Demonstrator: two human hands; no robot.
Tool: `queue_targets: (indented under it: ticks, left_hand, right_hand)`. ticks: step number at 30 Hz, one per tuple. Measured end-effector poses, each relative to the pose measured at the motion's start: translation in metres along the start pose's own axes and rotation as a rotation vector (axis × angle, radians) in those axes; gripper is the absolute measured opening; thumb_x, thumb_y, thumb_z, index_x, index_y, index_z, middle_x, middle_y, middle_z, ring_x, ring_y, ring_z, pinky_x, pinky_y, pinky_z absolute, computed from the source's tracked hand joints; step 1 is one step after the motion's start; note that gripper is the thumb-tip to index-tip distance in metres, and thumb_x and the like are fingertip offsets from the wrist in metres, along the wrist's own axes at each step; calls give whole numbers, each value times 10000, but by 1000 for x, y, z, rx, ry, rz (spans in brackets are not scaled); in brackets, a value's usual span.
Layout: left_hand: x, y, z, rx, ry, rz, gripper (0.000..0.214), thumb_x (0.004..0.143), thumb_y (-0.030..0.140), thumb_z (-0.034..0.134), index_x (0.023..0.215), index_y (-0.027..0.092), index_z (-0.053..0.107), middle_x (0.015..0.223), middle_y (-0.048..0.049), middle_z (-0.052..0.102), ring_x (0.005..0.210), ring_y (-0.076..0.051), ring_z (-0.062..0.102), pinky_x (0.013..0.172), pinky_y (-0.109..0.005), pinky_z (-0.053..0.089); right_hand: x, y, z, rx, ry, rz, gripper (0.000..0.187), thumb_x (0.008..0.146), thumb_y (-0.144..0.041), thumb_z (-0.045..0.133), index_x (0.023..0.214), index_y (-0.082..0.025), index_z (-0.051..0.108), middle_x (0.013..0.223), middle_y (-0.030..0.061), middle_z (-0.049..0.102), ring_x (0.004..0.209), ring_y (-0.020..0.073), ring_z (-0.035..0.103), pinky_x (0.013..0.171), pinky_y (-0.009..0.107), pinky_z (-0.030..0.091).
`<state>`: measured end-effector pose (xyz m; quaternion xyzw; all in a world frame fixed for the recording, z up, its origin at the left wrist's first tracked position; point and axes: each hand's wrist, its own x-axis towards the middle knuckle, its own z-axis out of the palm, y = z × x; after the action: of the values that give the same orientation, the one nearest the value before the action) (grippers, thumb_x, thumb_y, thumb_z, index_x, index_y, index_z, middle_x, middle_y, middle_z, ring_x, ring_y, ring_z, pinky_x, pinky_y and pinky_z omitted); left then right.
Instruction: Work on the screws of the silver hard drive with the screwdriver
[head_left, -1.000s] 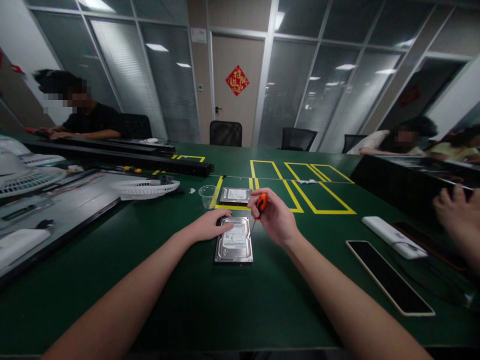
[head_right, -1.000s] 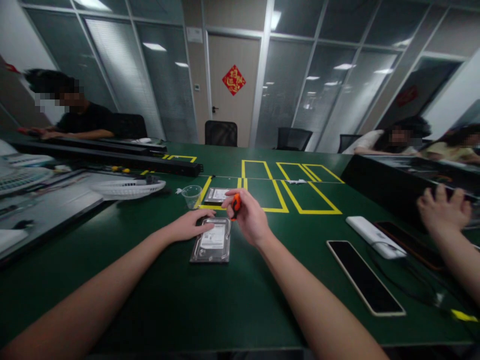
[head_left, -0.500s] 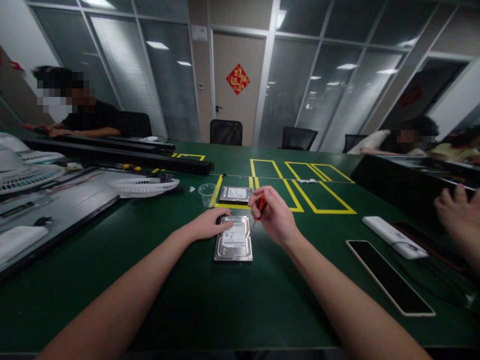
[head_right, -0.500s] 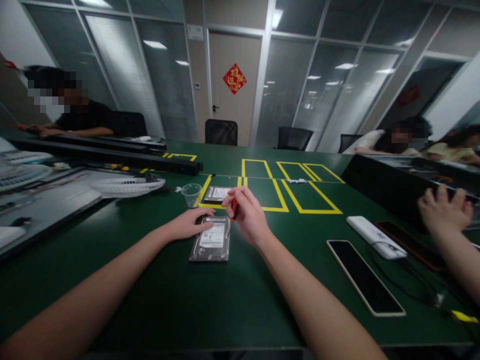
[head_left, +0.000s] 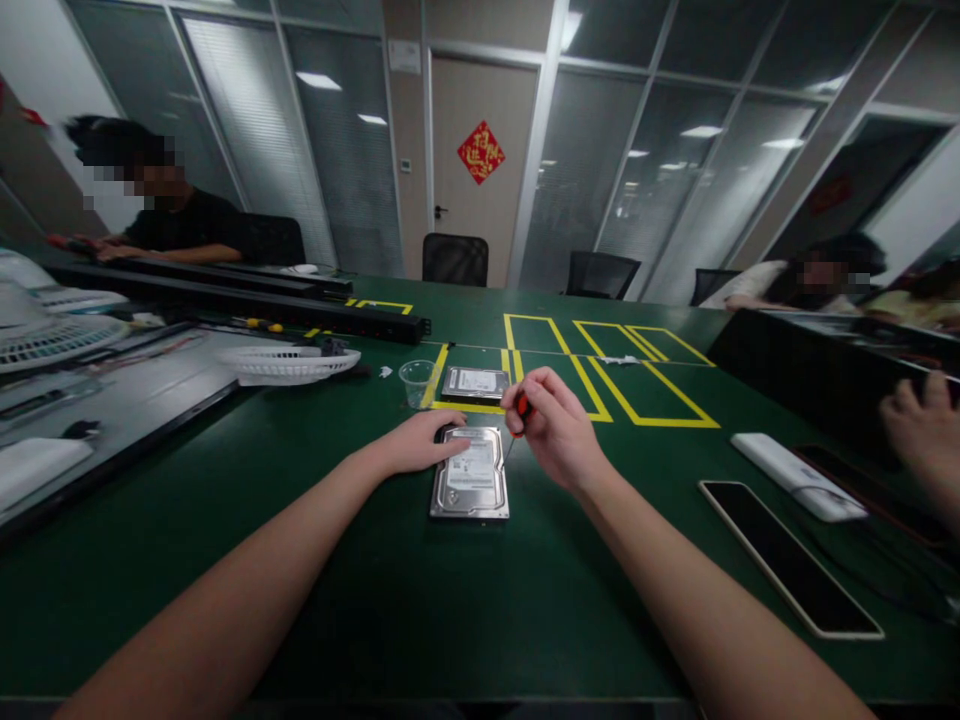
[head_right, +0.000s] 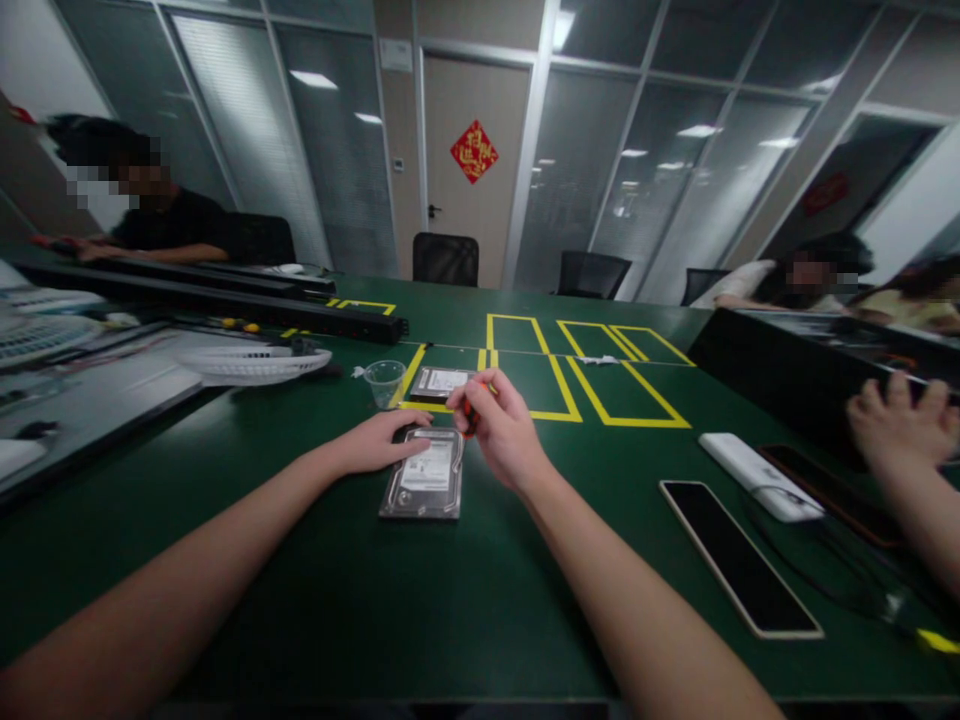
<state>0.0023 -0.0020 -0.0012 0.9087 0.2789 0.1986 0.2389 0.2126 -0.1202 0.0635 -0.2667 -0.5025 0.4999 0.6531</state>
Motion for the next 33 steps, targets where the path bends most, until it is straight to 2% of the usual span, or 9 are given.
queue_targets:
  ticks: [6,13,16,19,22,24,28,33]
  left_hand:
    - [0,2,-1,-6,-10,-49,416,948,529,607,1243,241,662,1298,-81,689,1171,-303,641,1020,-429,485]
    - [0,3,-3,-1,-20,-52,425,948,537,602,1247,243,673,1330,-86,680,1201,-309,632,1036,-436,474]
    - [0,1,-3,8,-21,-53,427,943,537,605,1243,241,672,1343,-87,677,1212,-309,631,1051,-443,470]
    - [0,-2,-1,20,-5,-45,439,944,562,599,1238,245,672,1361,-81,671,1233,-310,623,1073,-443,459]
    - [0,-4,0,25,-9,-53,460,944,586,597,1248,247,669,1373,-78,664,1248,-314,615,1078,-442,459]
    - [0,-4,-1,23,-19,-61,471,947,590,595,1261,246,662,1381,-83,657,1250,-313,614,1076,-445,463]
    - [1,-3,-2,24,-23,-62,465,947,566,601,1281,245,649,1388,-85,652,1249,-309,613,1082,-455,461]
    - [1,-5,-1,32,-22,-34,446,951,559,598,1259,242,655,1358,-76,668,1235,-304,621,1077,-438,461]
  right_hand:
    - [3,0,-3,8,5,13,347,1004,-433,457,902,-210,702,797,53,642,623,163,480,623,330,380]
    - [3,0,-2,-13,42,-16,193,969,-344,585,836,-210,624,837,47,674,694,160,573,655,313,403]
    - [3,0,-1,5,47,-13,162,953,-333,622,840,-230,567,840,22,686,647,144,542,628,302,387]
    - [3,-1,0,3,38,-5,128,949,-363,629,916,-242,604,815,11,669,600,139,477,590,298,347]
    - [4,-2,0,-2,16,-14,253,978,-432,544,978,-222,685,795,28,640,596,150,454,589,314,347]
    - [4,-2,-1,4,3,-13,307,988,-424,493,944,-209,707,787,39,629,604,155,459,598,323,353]
    - [4,-2,-2,-36,20,-17,250,976,-344,518,837,-207,675,778,48,633,645,163,508,624,328,374]
    - [2,-2,-1,-62,33,-31,163,955,-320,595,820,-231,576,861,43,677,692,165,565,649,330,409]
